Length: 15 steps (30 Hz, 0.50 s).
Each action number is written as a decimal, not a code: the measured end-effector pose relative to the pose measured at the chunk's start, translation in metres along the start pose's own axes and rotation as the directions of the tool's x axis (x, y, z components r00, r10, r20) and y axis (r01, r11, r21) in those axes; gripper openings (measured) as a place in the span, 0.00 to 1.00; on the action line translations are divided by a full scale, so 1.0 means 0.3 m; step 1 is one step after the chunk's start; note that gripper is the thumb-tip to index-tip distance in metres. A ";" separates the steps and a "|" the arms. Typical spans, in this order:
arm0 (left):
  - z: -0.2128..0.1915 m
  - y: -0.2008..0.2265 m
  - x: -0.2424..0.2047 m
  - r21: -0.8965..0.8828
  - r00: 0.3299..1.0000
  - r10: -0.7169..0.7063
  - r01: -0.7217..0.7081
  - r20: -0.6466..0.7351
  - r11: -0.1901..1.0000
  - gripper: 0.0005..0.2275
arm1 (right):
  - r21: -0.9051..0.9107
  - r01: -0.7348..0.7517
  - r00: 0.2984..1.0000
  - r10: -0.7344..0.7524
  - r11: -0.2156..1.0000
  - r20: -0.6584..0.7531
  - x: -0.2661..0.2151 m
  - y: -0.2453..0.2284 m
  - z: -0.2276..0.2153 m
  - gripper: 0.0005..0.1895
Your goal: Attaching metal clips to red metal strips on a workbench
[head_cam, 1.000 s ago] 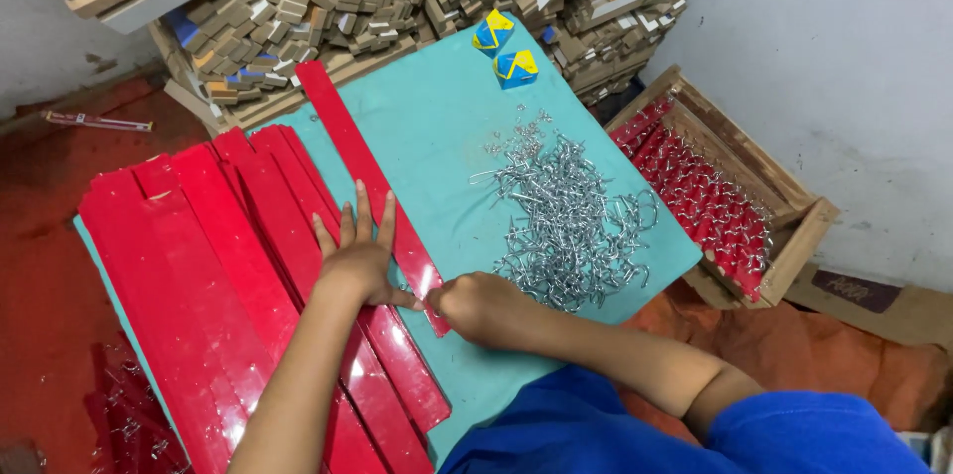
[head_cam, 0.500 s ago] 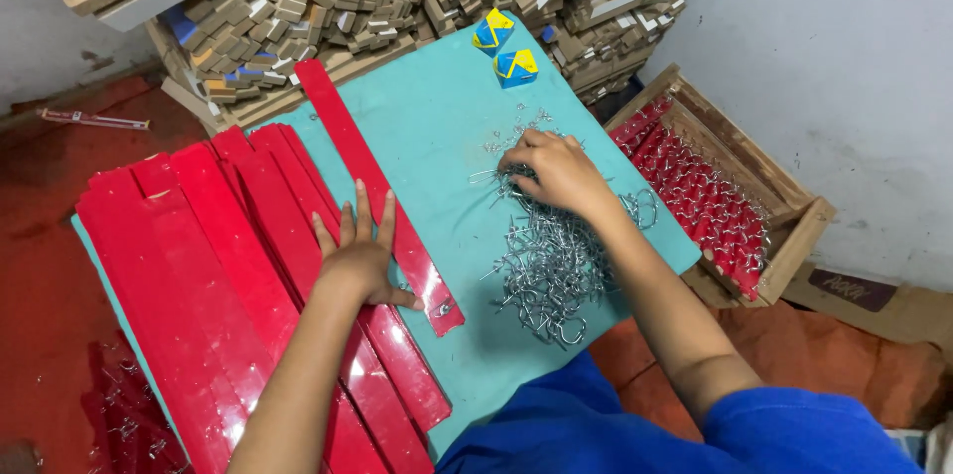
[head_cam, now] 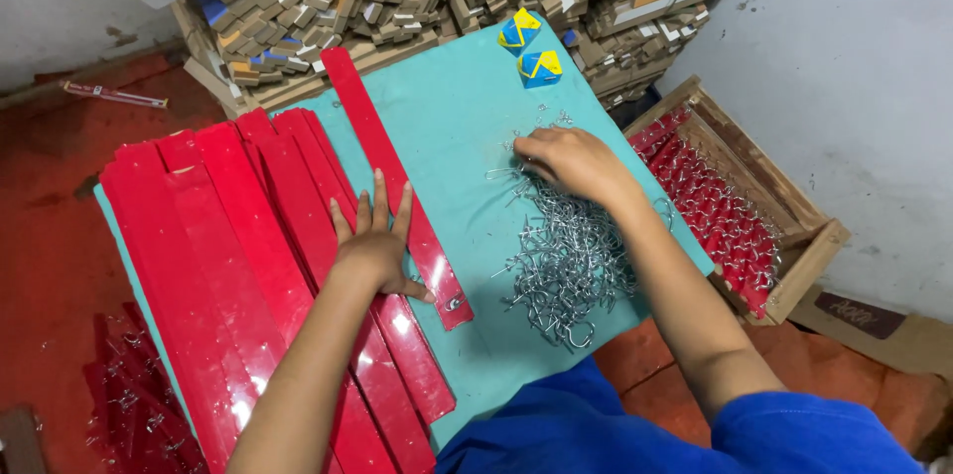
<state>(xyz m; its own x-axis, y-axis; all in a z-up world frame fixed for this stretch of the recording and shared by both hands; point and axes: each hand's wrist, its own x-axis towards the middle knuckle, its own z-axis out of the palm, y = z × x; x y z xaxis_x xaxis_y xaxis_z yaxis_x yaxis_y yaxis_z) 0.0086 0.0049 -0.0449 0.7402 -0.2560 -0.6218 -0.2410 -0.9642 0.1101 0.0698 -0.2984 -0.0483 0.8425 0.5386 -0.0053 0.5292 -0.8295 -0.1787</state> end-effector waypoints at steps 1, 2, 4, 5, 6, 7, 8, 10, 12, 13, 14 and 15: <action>0.001 0.003 -0.005 -0.005 1.000 -0.001 0.001 0.003 1.000 0.72 | 0.001 0.002 1.000 -0.002 1.000 0.005 -0.020 -0.013 -0.018 0.06; -0.006 0.004 -0.009 -0.006 1.000 -0.001 0.001 0.007 1.000 0.72 | 0.067 -0.059 0.998 0.062 0.996 -0.034 -0.034 -0.025 -0.040 0.06; -0.013 0.004 -0.012 -0.007 1.000 -0.004 0.004 0.008 1.000 0.72 | 0.135 -0.114 0.990 0.125 0.984 -0.071 -0.048 -0.045 -0.068 0.07; -0.013 0.005 -0.012 -0.006 1.000 -0.005 0.006 0.015 1.000 0.72 | 0.239 -0.101 0.982 0.135 0.966 -0.129 -0.048 -0.053 -0.074 0.06; -0.011 0.005 -0.013 -0.006 1.000 -0.007 0.007 0.023 1.000 0.71 | 0.340 -0.081 0.972 0.150 0.937 -0.182 -0.049 -0.062 -0.078 0.06; -0.013 0.004 -0.008 -0.007 1.000 -0.010 0.010 0.023 1.000 0.71 | 0.341 -0.079 0.972 0.148 0.937 -0.181 -0.041 -0.077 -0.068 0.06; -0.010 0.003 -0.006 -0.009 1.000 -0.007 0.007 0.021 1.000 0.71 | 0.450 -0.048 0.973 0.144 0.892 -0.181 -0.033 -0.094 -0.055 0.09; -0.002 0.000 -0.002 -0.015 1.000 -0.008 0.009 0.020 1.000 0.71 | 0.554 -0.014 0.975 0.134 0.833 -0.178 -0.015 -0.143 -0.016 0.12; 0.006 0.001 0.005 0.008 1.000 -0.008 0.007 0.015 1.000 0.71 | 0.607 0.002 0.985 0.103 0.794 -0.139 0.004 -0.206 0.035 0.18; 0.006 0.001 0.005 0.005 1.000 -0.010 0.010 0.016 1.000 0.71 | 0.608 0.003 0.986 0.100 0.794 -0.136 0.006 -0.252 0.032 0.18; 0.007 0.001 0.004 0.007 1.000 -0.011 0.010 0.011 1.000 0.71 | 0.636 0.013 0.990 0.079 0.772 -0.116 0.006 -0.299 0.030 0.15; 0.008 0.001 0.003 0.009 1.000 -0.011 0.011 0.005 1.000 0.71 | 0.663 0.021 0.994 0.057 0.748 -0.096 0.007 -0.347 0.027 0.13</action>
<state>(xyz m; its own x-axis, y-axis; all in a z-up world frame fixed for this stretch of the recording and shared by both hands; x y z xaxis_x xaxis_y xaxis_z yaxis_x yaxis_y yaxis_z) 0.0078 0.0045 -0.0474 0.7396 -0.2452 -0.6267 -0.2385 -0.9663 0.0967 0.0156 -0.2099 -0.0377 0.8770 0.4740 0.0788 0.3469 -0.5110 -0.7865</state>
